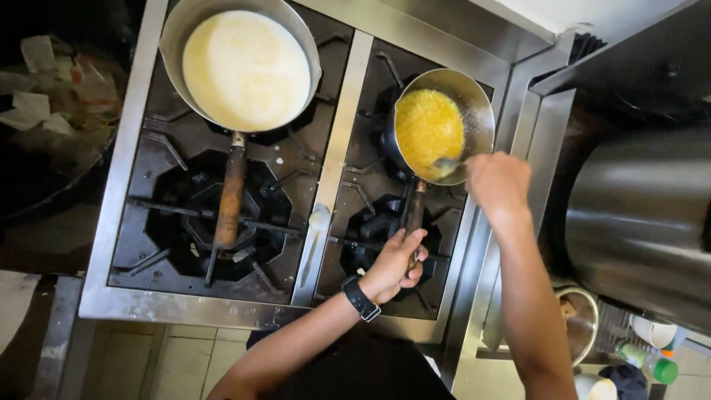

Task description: The person stirs a yellow mixture in a pan on a gas stove, then handles a bowl of raw meat. They use a blowtorch to ignite the burner under a second pot containing a white liquid and later use the torch to heat the bowl of meat.

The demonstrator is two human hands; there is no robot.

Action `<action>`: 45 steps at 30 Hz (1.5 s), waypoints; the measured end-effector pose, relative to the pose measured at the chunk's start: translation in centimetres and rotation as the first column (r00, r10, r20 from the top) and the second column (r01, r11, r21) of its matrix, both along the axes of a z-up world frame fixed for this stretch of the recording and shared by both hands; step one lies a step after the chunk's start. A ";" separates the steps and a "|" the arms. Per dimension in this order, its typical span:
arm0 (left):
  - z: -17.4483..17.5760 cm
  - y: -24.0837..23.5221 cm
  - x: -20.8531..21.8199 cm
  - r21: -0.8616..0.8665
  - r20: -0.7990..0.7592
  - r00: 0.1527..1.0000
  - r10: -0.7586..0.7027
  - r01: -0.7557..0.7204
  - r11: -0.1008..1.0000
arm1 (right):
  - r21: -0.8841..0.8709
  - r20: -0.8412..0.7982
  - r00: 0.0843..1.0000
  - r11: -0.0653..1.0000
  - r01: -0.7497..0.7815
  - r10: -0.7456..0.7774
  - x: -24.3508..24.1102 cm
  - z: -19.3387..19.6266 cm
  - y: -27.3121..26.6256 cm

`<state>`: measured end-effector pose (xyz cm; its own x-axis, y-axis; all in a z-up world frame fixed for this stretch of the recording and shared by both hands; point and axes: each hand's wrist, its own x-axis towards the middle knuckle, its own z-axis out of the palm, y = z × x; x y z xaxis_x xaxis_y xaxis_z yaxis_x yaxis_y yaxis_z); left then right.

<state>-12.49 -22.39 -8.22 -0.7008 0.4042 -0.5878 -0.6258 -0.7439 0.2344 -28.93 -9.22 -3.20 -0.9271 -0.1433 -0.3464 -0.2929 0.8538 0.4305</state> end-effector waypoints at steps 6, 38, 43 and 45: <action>0.4 -0.3 -0.6 -0.016 0.013 1.000 -0.023 0.023 1.000 | -0.162 -0.263 0.964 0.983 -0.080 0.035 -3.6 -5.5 -0.1; 0.8 -0.4 -1.0 -0.035 -0.010 1.000 -0.009 0.009 0.999 | -0.438 -0.262 0.941 0.895 0.080 -0.212 2.8 5.8 -0.9; 0.8 -0.2 -1.0 -0.057 -0.014 1.000 -0.016 0.015 0.998 | -0.668 -0.517 0.775 0.738 -0.099 -0.364 7.5 -3.5 3.1; 0.8 -0.1 -0.9 -0.064 -0.008 1.000 -0.013 0.013 0.998 | -0.673 -0.285 0.852 0.725 0.149 -0.440 9.7 -7.2 2.7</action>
